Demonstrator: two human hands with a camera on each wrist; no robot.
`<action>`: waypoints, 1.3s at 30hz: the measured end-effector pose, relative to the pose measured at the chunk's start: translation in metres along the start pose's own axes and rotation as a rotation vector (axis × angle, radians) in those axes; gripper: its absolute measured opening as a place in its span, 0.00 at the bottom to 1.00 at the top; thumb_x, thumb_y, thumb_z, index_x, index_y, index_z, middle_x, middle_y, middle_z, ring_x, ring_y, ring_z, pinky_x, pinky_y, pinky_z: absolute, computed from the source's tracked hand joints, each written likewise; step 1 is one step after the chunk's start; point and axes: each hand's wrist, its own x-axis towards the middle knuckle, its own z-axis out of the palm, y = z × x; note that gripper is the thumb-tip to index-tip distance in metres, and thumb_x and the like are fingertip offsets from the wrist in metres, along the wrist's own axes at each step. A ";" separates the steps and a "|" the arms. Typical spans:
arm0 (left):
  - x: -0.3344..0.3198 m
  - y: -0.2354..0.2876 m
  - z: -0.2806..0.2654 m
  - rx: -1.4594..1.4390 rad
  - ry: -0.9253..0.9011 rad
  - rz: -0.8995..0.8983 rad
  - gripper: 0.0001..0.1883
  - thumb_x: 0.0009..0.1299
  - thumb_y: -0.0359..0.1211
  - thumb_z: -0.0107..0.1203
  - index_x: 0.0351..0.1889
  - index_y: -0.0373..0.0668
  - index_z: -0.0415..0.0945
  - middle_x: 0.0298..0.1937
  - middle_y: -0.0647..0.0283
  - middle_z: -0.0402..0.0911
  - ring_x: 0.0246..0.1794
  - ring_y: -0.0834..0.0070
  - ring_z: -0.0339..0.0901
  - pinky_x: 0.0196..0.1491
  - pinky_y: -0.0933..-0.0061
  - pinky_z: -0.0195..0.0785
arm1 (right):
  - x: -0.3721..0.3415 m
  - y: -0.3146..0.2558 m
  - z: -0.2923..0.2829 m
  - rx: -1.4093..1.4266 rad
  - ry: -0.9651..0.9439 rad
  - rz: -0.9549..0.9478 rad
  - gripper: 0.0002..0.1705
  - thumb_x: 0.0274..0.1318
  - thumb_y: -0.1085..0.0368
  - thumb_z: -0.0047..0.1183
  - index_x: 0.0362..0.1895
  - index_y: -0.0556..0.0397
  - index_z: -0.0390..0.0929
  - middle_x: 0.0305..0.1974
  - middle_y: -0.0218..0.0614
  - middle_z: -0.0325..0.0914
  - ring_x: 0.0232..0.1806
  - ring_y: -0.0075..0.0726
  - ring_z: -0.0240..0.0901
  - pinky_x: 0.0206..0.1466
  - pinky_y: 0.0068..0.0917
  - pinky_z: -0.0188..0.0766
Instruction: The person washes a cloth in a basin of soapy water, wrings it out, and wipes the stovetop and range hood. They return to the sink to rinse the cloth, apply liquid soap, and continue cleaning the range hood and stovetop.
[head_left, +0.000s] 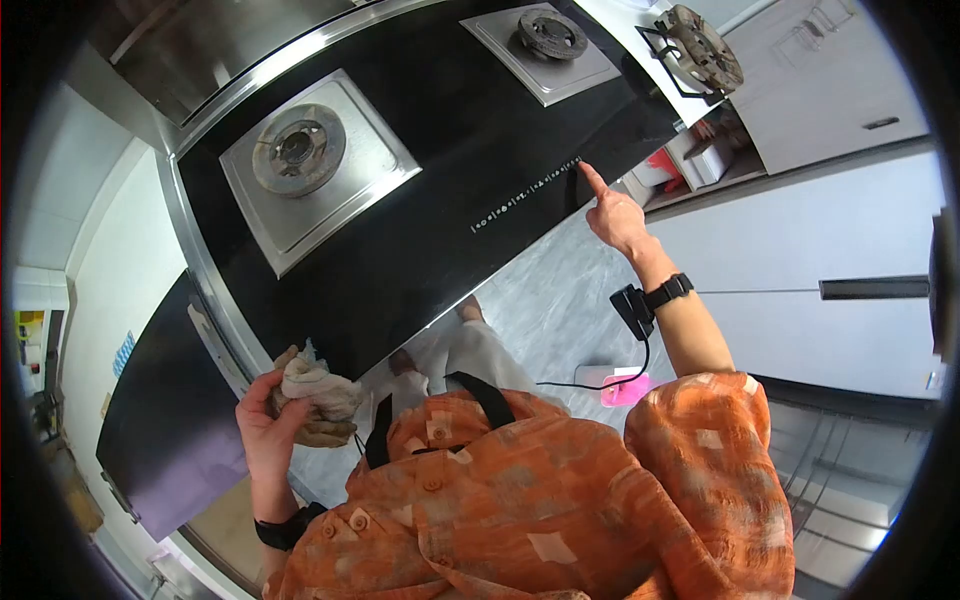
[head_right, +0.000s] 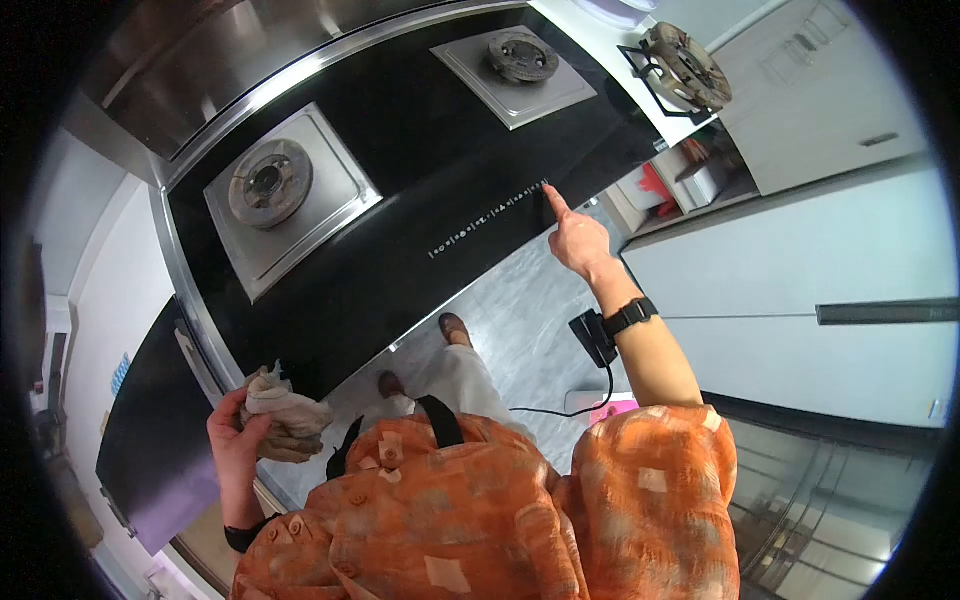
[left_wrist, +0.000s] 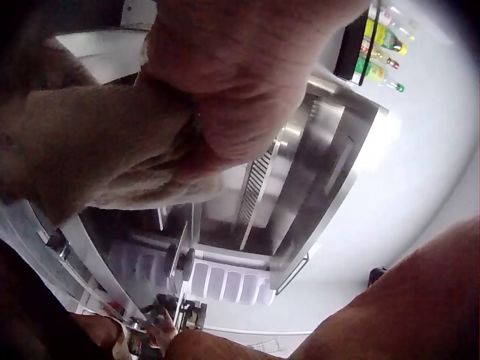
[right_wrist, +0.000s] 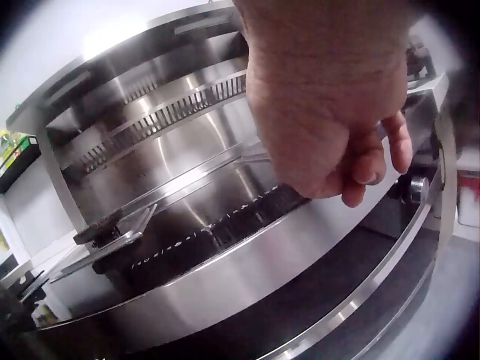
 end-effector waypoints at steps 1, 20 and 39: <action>0.002 0.002 0.005 0.014 0.033 -0.008 0.17 0.54 0.20 0.54 0.43 0.33 0.72 0.39 0.64 0.77 0.40 0.80 0.72 0.47 0.79 0.63 | 0.005 0.004 -0.002 0.003 -0.006 -0.011 0.46 0.39 0.71 0.44 0.66 0.35 0.43 0.26 0.51 0.75 0.32 0.55 0.73 0.38 0.44 0.68; 0.069 -0.043 0.070 0.453 0.468 0.186 0.14 0.59 0.26 0.54 0.43 0.36 0.72 0.39 0.65 0.76 0.39 0.79 0.71 0.45 0.80 0.63 | -0.023 -0.078 -0.009 0.072 -0.253 -0.665 0.45 0.40 0.71 0.46 0.66 0.44 0.44 0.13 0.39 0.71 0.18 0.46 0.70 0.29 0.38 0.68; 0.069 -0.053 0.071 0.422 0.521 0.219 0.14 0.56 0.27 0.55 0.42 0.36 0.73 0.35 0.59 0.76 0.36 0.71 0.74 0.43 0.75 0.66 | 0.019 0.019 -0.029 -0.119 -0.249 -0.111 0.46 0.42 0.69 0.48 0.67 0.38 0.40 0.26 0.48 0.76 0.31 0.51 0.75 0.38 0.43 0.70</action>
